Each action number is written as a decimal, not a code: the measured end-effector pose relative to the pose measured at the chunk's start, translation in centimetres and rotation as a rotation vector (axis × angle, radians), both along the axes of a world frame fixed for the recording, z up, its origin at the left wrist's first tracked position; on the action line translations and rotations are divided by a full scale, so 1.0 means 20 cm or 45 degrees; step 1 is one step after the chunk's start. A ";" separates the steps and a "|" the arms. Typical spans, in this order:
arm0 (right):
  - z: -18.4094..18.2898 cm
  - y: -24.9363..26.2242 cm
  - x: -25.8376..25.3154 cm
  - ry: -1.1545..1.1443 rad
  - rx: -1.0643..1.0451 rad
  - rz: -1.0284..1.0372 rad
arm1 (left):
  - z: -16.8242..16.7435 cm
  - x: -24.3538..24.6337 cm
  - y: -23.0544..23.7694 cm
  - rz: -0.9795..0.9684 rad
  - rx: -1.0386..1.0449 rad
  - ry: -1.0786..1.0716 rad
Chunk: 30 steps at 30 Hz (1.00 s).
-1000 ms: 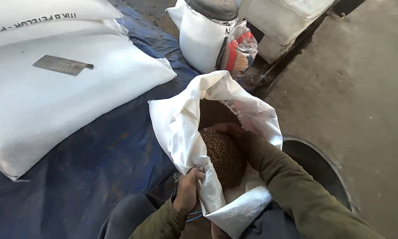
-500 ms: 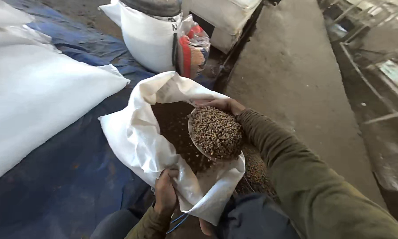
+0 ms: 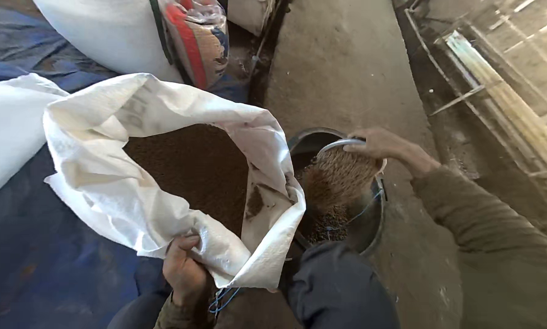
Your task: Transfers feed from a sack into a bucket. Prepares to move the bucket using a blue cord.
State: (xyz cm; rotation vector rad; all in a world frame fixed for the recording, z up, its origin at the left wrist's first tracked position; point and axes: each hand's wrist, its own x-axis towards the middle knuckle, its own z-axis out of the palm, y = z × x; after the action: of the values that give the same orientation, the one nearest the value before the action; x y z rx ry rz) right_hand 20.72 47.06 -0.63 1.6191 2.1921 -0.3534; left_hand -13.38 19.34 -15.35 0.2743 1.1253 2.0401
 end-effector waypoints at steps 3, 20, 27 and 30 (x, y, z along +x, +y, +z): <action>-0.18 -0.27 0.14 -0.122 0.230 0.077 | -0.01 -0.01 0.00 -0.008 0.009 -0.003; -0.44 -0.31 -1.47 0.465 0.366 1.216 | 0.05 -0.05 -0.11 0.057 0.065 -0.130; -1.15 0.10 -1.91 0.335 0.221 1.225 | 0.03 -0.09 -0.23 0.043 0.132 -0.217; -1.16 0.12 -1.95 0.204 -0.077 1.061 | 0.03 -0.10 -0.24 0.021 0.156 -0.230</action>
State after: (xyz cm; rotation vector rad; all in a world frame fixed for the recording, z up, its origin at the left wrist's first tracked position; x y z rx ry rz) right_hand -18.32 49.36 -23.81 0.5480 2.6982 -0.2923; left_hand -15.43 14.47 -14.71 0.1383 0.8972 2.1053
